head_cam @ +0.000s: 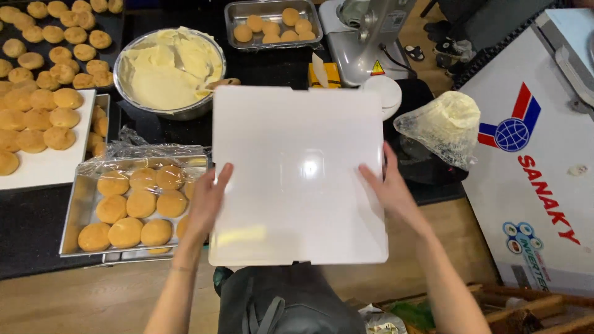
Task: Arranging small round pastries onto white boards
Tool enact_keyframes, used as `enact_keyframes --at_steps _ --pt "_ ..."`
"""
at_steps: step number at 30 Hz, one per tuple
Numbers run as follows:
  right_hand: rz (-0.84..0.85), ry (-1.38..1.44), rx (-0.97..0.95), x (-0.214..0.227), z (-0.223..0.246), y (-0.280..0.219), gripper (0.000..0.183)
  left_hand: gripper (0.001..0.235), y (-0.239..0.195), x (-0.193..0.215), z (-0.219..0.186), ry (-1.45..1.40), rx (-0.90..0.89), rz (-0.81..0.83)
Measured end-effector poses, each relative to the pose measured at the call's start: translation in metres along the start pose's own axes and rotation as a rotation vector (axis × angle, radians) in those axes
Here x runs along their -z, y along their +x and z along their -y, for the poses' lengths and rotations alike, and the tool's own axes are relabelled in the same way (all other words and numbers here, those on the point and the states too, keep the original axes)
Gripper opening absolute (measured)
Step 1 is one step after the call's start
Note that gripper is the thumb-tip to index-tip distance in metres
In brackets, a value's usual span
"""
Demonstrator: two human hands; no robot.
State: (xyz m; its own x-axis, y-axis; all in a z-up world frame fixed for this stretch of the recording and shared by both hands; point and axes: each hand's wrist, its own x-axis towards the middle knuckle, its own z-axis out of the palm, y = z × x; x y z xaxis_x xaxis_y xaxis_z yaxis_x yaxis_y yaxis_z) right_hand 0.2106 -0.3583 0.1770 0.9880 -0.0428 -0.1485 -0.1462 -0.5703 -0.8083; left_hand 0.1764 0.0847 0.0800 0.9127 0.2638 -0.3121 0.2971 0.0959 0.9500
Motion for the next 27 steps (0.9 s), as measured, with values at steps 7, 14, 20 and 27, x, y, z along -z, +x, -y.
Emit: enact_keyframes --at_steps 7,14,20,27 --pt "-0.163 0.235 -0.354 -0.068 -0.141 -0.018 0.076 0.062 -0.103 -0.072 0.002 0.627 -0.439 0.051" --pt "-0.259 -0.067 -0.204 -0.12 -0.142 0.031 0.068 0.097 -0.047 -0.039 0.12 0.826 -0.198 -0.157" --pt "-0.38 -0.275 0.031 -0.194 -0.179 0.083 0.059 0.088 -0.067 -0.055 0.149 1.148 -0.295 -0.438" --pt "-0.396 -0.462 -0.009 -0.2 -0.184 0.121 0.049 0.091 -0.048 -0.059 0.13 1.092 -0.171 -0.404"
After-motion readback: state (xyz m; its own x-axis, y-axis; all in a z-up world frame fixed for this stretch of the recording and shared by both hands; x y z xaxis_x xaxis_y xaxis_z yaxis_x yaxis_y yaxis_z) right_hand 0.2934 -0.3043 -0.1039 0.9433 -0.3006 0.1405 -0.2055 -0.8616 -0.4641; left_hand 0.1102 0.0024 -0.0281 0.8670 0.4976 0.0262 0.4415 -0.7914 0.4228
